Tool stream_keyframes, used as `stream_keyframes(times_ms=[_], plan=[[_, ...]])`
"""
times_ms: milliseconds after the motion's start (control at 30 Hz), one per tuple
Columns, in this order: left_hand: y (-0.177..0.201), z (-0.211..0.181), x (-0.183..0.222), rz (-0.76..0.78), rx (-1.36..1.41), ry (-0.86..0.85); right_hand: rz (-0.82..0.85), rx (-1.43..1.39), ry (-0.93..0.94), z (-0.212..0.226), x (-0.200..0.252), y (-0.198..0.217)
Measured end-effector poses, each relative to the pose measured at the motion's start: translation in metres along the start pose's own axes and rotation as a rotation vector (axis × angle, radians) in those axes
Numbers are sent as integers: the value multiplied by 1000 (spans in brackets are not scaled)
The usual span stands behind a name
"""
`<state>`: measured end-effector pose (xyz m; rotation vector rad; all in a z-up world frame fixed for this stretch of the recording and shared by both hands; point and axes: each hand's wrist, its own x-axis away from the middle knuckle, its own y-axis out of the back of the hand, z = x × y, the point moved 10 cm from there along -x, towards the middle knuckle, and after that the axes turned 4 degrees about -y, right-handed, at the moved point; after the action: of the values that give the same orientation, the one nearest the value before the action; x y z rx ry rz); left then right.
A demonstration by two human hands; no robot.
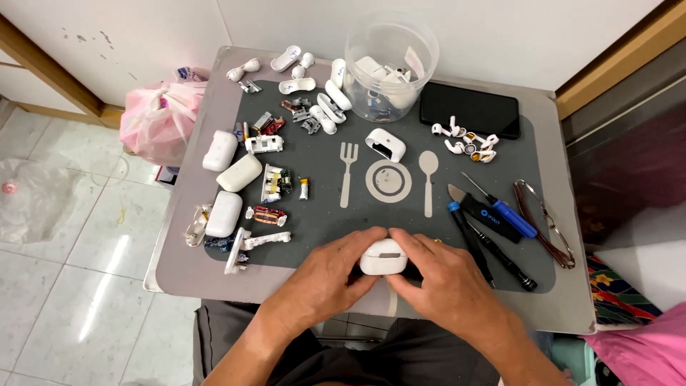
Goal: Assembling and reconstructing earbud charging cases from individual components like shells, batteries, and circuit boards.
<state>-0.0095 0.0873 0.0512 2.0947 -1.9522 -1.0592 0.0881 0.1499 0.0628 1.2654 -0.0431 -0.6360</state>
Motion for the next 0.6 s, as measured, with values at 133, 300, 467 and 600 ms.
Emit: stream_keyframes(times_ms=[133, 300, 467, 600], plan=[[1, 5, -1, -4, -9, 31, -12, 65, 57, 5, -2, 6], [-1, 14, -3, 106, 133, 249, 31, 205, 109, 11, -7, 4], [3, 6, -3, 70, 140, 175, 90, 130, 114, 11, -7, 2], [1, 8, 2, 28, 63, 66, 102, 104, 132, 11, -6, 2]])
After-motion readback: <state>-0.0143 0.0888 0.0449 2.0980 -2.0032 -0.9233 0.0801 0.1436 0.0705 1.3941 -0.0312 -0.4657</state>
